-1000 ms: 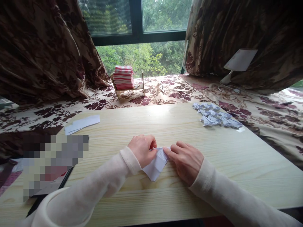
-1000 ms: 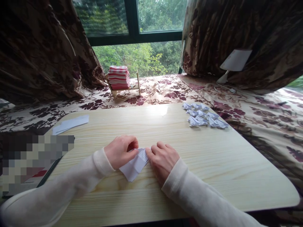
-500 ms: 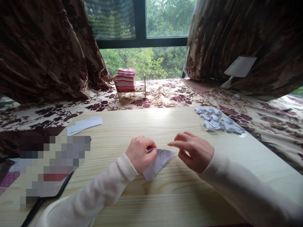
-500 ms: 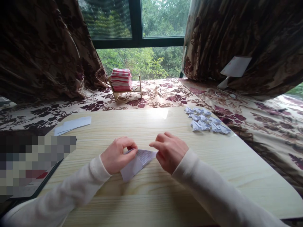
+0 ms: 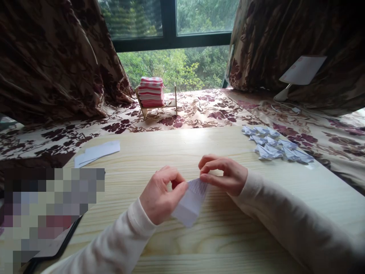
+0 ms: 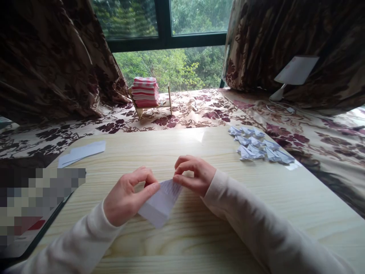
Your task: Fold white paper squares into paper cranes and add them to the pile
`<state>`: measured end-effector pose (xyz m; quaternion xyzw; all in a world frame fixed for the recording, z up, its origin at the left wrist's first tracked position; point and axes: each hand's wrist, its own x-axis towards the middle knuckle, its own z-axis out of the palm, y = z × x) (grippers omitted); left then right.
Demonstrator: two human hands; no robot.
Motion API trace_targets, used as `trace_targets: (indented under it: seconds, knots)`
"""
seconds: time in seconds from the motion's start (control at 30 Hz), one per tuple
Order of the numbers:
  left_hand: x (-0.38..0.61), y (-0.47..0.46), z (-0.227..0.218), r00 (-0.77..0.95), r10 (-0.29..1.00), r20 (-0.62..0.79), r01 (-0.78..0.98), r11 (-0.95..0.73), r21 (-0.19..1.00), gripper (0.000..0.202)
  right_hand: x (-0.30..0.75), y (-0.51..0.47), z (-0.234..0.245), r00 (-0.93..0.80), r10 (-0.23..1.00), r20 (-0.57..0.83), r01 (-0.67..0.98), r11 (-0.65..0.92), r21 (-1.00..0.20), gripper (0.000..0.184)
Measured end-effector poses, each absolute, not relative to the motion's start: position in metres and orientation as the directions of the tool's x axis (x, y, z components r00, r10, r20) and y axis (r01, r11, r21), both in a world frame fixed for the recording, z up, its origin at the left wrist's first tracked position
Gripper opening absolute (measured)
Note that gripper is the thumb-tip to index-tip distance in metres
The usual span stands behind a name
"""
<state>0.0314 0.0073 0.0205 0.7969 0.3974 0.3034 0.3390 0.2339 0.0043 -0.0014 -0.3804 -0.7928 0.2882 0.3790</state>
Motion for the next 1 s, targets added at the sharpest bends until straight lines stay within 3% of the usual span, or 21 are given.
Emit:
trace_targets:
  seconds: [0.13, 0.23, 0.3, 0.4, 0.47, 0.77, 1.0]
  knots:
    - [0.031, 0.011, 0.025, 0.405, 0.909, 0.094, 0.436, -0.283, 0.854, 0.02, 0.256, 0.015, 0.001, -0.289, 0.88, 0.378, 0.446, 0.473, -0.76, 0.019]
    - [0.031, 0.014, 0.022, 0.283, 0.959, -0.005, 0.34, -0.095, 0.936, 0.019, 0.261, 0.019, 0.003, 0.068, 0.923, 0.378, 0.449, 0.31, -0.838, 0.024]
    - [0.031, 0.016, 0.017, 0.2, 0.98, -0.014, 0.213, -0.029, 0.977, 0.018, 0.254, 0.017, 0.004, 0.276, 0.918, 0.284, 0.345, 0.181, -0.921, 0.032]
    - [0.032, 0.016, 0.01, 0.156, 0.988, 0.008, 0.066, -0.019, 0.998, 0.017, 0.231, 0.007, 0.006, 0.09, 0.994, 0.065, 0.17, 0.049, -0.984, 0.046]
    - [0.033, 0.016, 0.009, 0.177, 0.984, -0.011, 0.027, 0.006, 1.0, 0.018, 0.217, 0.001, 0.008, -0.047, 0.999, 0.013, 0.126, 0.019, -0.992, 0.046]
    - [0.035, 0.01, 0.019, 0.346, 0.933, -0.098, 0.132, 0.055, 0.99, 0.027, 0.211, -0.011, 0.012, -0.17, 0.985, 0.029, 0.156, 0.056, -0.986, 0.044]
    - [0.035, 0.01, 0.014, 0.273, 0.958, -0.093, 0.144, 0.055, 0.988, 0.028, 0.212, -0.013, 0.008, -0.172, 0.984, 0.055, 0.212, 0.092, -0.973, 0.046]
